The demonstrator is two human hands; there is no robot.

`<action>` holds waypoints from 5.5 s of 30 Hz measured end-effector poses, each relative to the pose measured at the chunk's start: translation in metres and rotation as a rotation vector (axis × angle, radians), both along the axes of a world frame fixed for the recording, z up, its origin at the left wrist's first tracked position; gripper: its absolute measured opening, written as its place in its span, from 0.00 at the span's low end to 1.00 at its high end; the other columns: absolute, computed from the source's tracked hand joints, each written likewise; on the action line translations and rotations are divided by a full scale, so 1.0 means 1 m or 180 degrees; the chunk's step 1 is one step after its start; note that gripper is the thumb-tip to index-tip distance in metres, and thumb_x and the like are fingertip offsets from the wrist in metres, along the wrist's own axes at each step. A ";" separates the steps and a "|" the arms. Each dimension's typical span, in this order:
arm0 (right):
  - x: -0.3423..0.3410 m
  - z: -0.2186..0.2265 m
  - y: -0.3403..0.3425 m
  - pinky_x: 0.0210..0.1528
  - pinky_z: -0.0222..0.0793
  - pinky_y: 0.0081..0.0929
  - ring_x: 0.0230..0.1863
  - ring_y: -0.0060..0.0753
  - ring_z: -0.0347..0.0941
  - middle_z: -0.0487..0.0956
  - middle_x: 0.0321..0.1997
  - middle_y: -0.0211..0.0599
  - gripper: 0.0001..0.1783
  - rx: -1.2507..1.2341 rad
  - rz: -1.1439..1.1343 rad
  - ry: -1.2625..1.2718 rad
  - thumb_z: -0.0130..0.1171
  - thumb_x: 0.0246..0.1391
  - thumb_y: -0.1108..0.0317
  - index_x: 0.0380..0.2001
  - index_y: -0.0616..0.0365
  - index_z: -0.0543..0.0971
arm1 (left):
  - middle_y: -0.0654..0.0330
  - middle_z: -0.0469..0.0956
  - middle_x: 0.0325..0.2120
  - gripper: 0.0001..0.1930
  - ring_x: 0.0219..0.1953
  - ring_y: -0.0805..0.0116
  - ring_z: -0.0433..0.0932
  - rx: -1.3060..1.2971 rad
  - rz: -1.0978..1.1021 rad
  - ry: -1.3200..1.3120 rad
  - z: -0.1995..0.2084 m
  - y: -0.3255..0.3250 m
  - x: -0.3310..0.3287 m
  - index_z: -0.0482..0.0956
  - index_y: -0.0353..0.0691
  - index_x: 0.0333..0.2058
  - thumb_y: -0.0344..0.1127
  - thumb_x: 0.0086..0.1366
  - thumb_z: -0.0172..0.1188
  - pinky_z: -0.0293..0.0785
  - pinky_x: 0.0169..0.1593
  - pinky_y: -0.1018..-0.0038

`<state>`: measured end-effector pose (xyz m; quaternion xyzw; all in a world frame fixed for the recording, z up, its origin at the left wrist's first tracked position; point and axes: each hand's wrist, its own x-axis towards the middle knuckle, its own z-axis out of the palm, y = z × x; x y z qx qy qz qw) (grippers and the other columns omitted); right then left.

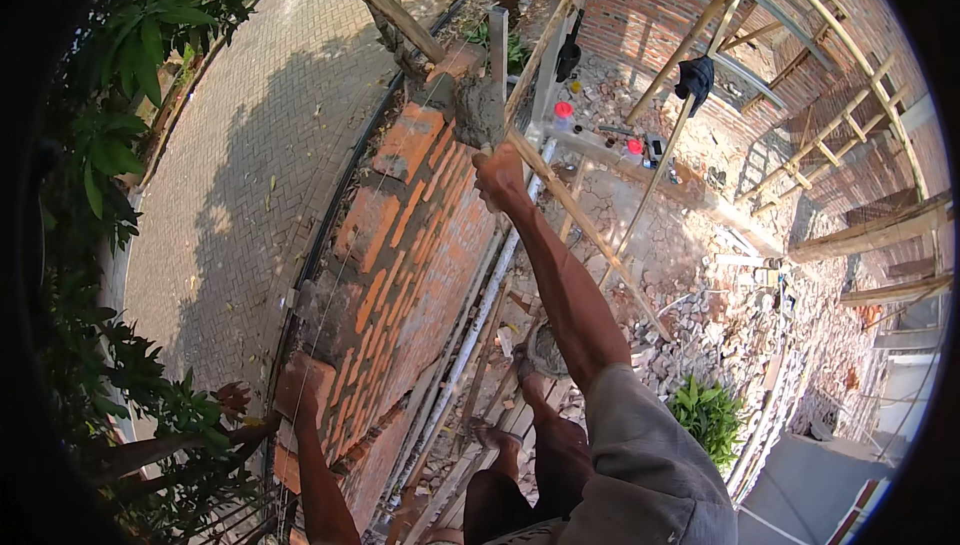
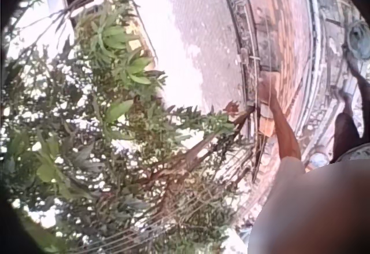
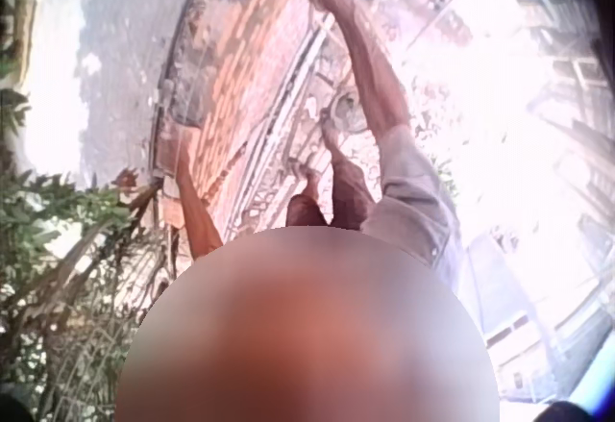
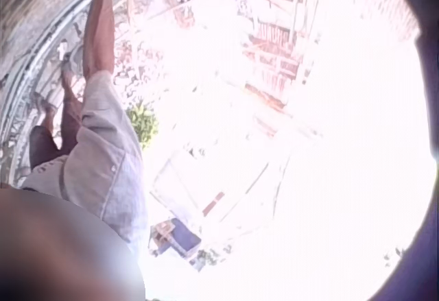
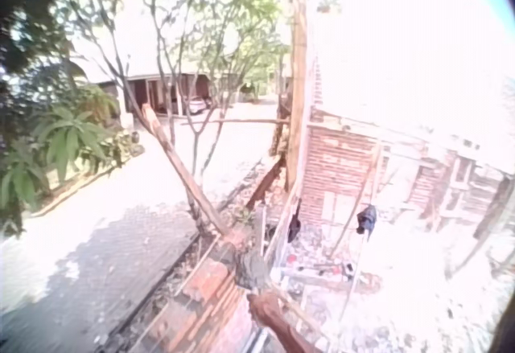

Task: The person scoops mortar from a headpan with a trowel and spreads it on a brick wall. The person places bricks onto the mortar bed, taps them into position, and continues the process along the wall.

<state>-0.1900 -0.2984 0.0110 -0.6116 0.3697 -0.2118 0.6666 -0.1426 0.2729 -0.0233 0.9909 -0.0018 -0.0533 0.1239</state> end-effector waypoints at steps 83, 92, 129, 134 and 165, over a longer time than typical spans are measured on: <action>0.006 0.131 -0.158 0.27 0.67 0.43 0.24 0.54 0.72 0.70 0.20 0.52 0.11 -0.5053 0.1252 0.0918 0.52 0.52 0.72 0.36 0.68 0.70 | 0.45 0.79 0.34 0.26 0.34 0.48 0.78 -0.0158 0.0355 0.0097 -0.037 0.021 0.002 0.80 0.33 0.39 0.52 0.71 0.42 0.73 0.38 0.58; 0.142 0.118 -0.171 0.30 0.67 0.43 0.31 0.44 0.78 0.79 0.28 0.40 0.05 -0.6263 0.1364 0.2073 0.55 0.49 0.70 0.25 0.57 0.79 | 0.47 0.79 0.33 0.26 0.34 0.47 0.78 -0.0094 0.0259 -0.0219 0.004 -0.013 -0.005 0.80 0.34 0.38 0.52 0.71 0.42 0.73 0.39 0.57; 0.044 0.007 -0.112 0.14 0.66 0.24 0.14 0.23 0.65 0.69 0.20 0.27 0.20 0.1763 0.0421 -0.0549 0.44 0.66 0.49 0.40 0.55 0.72 | 0.43 0.79 0.36 0.25 0.38 0.44 0.78 -0.0382 0.0384 -0.0226 0.026 -0.032 -0.009 0.79 0.33 0.42 0.51 0.70 0.44 0.72 0.41 0.56; 0.064 -0.035 -0.076 0.16 0.66 0.24 0.16 0.23 0.65 0.68 0.20 0.26 0.21 0.2292 0.0646 -0.0776 0.40 0.67 0.48 0.40 0.54 0.72 | 0.45 0.79 0.31 0.26 0.32 0.44 0.77 0.0094 -0.0013 -0.0471 0.006 -0.010 -0.007 0.79 0.33 0.39 0.53 0.71 0.42 0.70 0.37 0.54; -0.377 -0.366 0.145 0.29 0.75 0.37 0.34 0.47 0.79 0.78 0.33 0.52 0.11 -0.2889 0.2682 0.4774 0.59 0.45 0.71 0.32 0.66 0.80 | 0.45 0.71 0.53 0.38 0.50 0.51 0.75 -0.0723 0.0684 0.0159 0.045 -0.014 0.016 0.63 0.31 0.60 0.63 0.70 0.32 0.73 0.54 0.58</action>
